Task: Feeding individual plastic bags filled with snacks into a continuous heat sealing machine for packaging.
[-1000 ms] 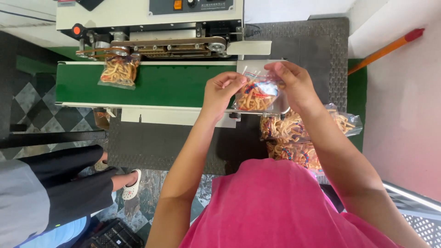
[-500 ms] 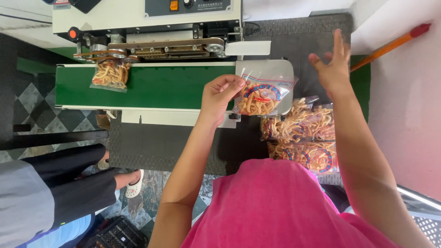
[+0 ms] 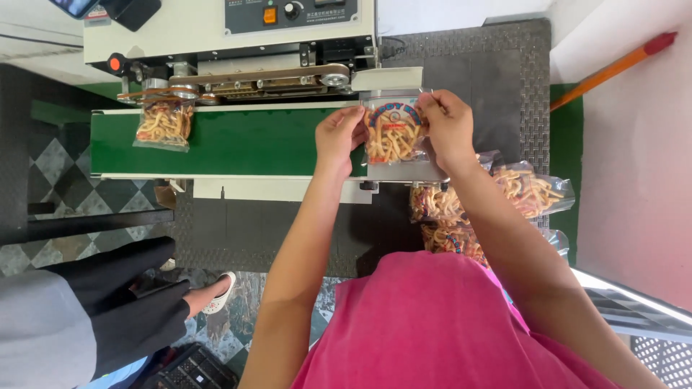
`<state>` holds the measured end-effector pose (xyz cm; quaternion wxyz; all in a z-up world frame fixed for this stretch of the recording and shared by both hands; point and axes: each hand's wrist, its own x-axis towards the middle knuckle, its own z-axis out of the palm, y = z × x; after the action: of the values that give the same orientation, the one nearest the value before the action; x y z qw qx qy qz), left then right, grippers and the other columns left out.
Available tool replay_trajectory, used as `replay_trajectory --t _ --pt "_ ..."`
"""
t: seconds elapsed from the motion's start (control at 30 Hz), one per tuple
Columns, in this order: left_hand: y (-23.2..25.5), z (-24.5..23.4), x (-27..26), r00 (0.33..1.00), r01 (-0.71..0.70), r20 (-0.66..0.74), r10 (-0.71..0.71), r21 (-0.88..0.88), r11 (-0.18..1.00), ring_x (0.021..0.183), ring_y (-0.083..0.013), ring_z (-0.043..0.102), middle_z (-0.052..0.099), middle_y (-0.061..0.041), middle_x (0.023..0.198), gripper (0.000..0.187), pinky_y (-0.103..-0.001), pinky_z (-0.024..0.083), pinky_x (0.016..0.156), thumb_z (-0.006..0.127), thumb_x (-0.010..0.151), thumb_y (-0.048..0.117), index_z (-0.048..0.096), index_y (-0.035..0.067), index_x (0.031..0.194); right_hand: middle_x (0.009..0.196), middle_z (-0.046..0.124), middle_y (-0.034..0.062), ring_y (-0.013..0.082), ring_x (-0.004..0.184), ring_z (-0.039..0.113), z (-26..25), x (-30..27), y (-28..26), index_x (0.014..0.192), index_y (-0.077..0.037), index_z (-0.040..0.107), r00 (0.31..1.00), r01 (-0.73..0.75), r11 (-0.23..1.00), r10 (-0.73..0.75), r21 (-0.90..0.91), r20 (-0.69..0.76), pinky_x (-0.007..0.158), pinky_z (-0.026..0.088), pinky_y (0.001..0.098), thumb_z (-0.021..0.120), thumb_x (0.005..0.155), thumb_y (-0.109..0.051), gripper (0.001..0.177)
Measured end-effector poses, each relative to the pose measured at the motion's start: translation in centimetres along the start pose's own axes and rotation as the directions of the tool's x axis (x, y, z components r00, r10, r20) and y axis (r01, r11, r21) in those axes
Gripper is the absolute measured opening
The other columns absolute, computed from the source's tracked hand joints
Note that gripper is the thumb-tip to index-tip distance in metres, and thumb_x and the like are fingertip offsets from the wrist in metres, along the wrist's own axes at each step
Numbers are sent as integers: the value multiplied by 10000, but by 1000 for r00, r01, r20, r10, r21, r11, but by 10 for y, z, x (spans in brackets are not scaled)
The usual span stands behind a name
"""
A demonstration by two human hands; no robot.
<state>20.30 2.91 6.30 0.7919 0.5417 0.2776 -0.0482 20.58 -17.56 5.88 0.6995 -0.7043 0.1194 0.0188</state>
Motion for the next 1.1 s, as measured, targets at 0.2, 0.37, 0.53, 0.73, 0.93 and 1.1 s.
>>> replay_trajectory --t 0.2,0.37,0.53,0.73,0.93,1.1 --pt "2 -21 54 998 65 -3 -65 36 997 667 -226 771 747 -90 831 208 -405 704 621 866 842 201 772 79 982 773 603 38 146 707 667 25 38 8 918 -115 782 972 131 912 -195 -389 -129 490 621 263 793 955 -262 152" --pt "33 -14 49 976 188 -102 -190 -25 982 765 -267 775 809 -154 935 205 -377 638 592 811 860 123 750 23 1028 839 608 14 192 844 622 45 51 10 729 -170 652 926 270 848 -358 -457 -118 666 511 409 781 980 -204 284" --pt "36 -20 51 974 171 -138 -179 -71 983 780 -284 781 805 -176 943 252 -418 666 604 836 826 106 741 5 1036 793 590 -21 160 750 602 55 57 21 733 -185 693 864 320 804 -465 -500 -195 604 517 370 836 907 -186 225" --pt "35 -31 56 981 131 -134 -141 -77 988 778 -270 780 806 -160 932 239 -394 643 565 845 821 114 764 25 1027 902 590 -33 121 709 617 61 52 15 780 -209 732 860 260 806 -444 -532 -252 587 541 335 877 880 -249 181" --pt "39 -45 41 979 87 -174 -109 -128 988 862 -336 811 807 -201 1002 203 -392 697 652 810 857 35 764 -15 1047 877 555 -43 147 675 565 58 51 14 782 -196 597 883 232 798 -413 -557 -224 514 447 359 857 929 -329 327" --pt "21 -77 21 963 -182 -253 99 -334 925 966 -394 791 777 -292 1025 181 -499 687 927 718 924 8 688 -97 1069 780 574 -23 152 723 507 15 31 -2 850 -143 629 963 252 856 -268 -451 30 662 428 358 732 1095 -311 314"
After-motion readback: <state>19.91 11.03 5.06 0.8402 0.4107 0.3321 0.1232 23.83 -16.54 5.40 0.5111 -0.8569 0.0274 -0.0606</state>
